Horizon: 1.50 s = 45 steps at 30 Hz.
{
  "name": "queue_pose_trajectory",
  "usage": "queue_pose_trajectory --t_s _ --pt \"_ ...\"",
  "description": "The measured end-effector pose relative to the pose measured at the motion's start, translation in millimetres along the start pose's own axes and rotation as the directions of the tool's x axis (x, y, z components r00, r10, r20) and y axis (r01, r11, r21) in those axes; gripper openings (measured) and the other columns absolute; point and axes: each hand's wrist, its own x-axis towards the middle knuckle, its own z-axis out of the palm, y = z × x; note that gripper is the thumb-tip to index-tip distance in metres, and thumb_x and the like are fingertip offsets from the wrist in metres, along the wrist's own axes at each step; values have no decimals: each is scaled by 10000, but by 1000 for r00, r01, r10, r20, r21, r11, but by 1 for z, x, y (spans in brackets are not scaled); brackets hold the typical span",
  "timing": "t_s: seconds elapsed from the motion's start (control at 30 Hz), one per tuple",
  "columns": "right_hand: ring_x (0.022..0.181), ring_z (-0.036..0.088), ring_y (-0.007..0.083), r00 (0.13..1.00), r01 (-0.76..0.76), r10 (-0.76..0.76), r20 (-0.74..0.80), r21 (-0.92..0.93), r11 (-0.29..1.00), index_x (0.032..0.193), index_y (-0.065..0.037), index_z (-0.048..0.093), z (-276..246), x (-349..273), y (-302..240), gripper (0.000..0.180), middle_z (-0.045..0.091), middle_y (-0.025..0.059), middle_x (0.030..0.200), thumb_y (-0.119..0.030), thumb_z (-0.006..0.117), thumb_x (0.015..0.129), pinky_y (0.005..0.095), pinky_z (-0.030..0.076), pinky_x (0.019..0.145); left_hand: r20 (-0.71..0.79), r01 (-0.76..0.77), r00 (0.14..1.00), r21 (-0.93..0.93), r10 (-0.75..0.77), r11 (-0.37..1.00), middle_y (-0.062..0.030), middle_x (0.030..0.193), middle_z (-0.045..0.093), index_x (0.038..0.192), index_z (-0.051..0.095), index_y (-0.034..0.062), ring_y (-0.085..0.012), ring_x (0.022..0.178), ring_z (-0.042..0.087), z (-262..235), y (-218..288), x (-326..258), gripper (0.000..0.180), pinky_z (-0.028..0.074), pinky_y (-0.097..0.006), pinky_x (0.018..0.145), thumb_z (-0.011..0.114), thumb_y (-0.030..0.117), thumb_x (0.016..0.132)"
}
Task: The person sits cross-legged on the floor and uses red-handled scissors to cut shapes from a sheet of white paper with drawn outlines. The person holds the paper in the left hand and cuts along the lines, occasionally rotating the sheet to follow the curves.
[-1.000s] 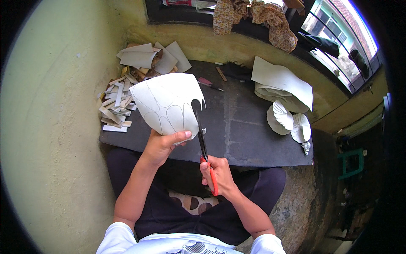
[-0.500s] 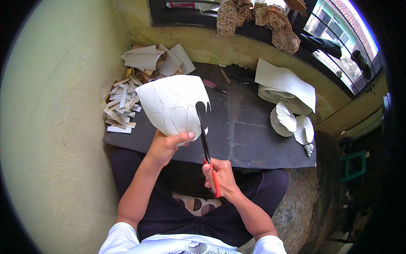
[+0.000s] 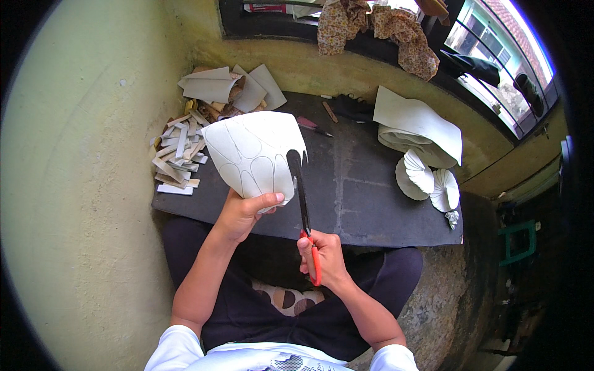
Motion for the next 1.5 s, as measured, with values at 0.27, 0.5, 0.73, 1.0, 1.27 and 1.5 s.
queue_pose_trajectory --t_s 0.27,0.5,0.73,1.0,1.27,1.5 --pt "603 615 96 999 4 -1 -35 71 997 825 -7 601 -4 6 8 614 616 50 721 -580 508 1025 239 499 557 2 37 999 -71 -37 997 -60 1067 680 1265 590 31 -147 938 668 8 -7 -1 504 526 -277 714 826 149 835" --pt "590 611 102 996 -90 89 16 61 994 842 9 616 -6 6 11 612 617 54 721 -568 526 1024 246 503 553 45 76 996 45 -78 996 -85 1095 689 1257 615 2 -177 993 674 3 -12 3 516 547 -312 794 844 179 830" --pt "572 614 109 993 -118 117 15 79 990 825 18 612 -9 8 7 652 610 59 698 -603 532 1006 249 500 541 89 104 990 82 -111 991 -95 1109 693 1248 624 -18 -192 1006 673 5 -14 3 544 546 -328 831 860 173 797" --pt "560 625 113 994 -106 108 -13 101 989 778 0 611 -7 7 5 660 587 33 604 -622 555 992 273 501 528 70 -10 997 9 9 1000 -100 1126 697 1255 616 -24 -194 1023 679 8 -24 4 546 549 -334 880 865 101 786" --pt "478 544 196 990 -79 61 -123 -145 986 682 1 563 -11 11 4 680 518 96 508 -617 616 962 371 427 505 -52 -208 969 362 243 909 -94 1098 724 1212 647 -26 -165 1009 691 6 -13 4 594 557 -330 892 941 106 713" --pt "486 544 264 985 -35 -20 -171 -316 948 663 -5 539 -14 11 -5 671 536 142 534 -606 662 934 403 438 529 -44 -27 998 190 36 981 -91 1029 753 1056 740 -18 -140 927 700 -4 -16 2 371 562 -313 821 909 159 776"
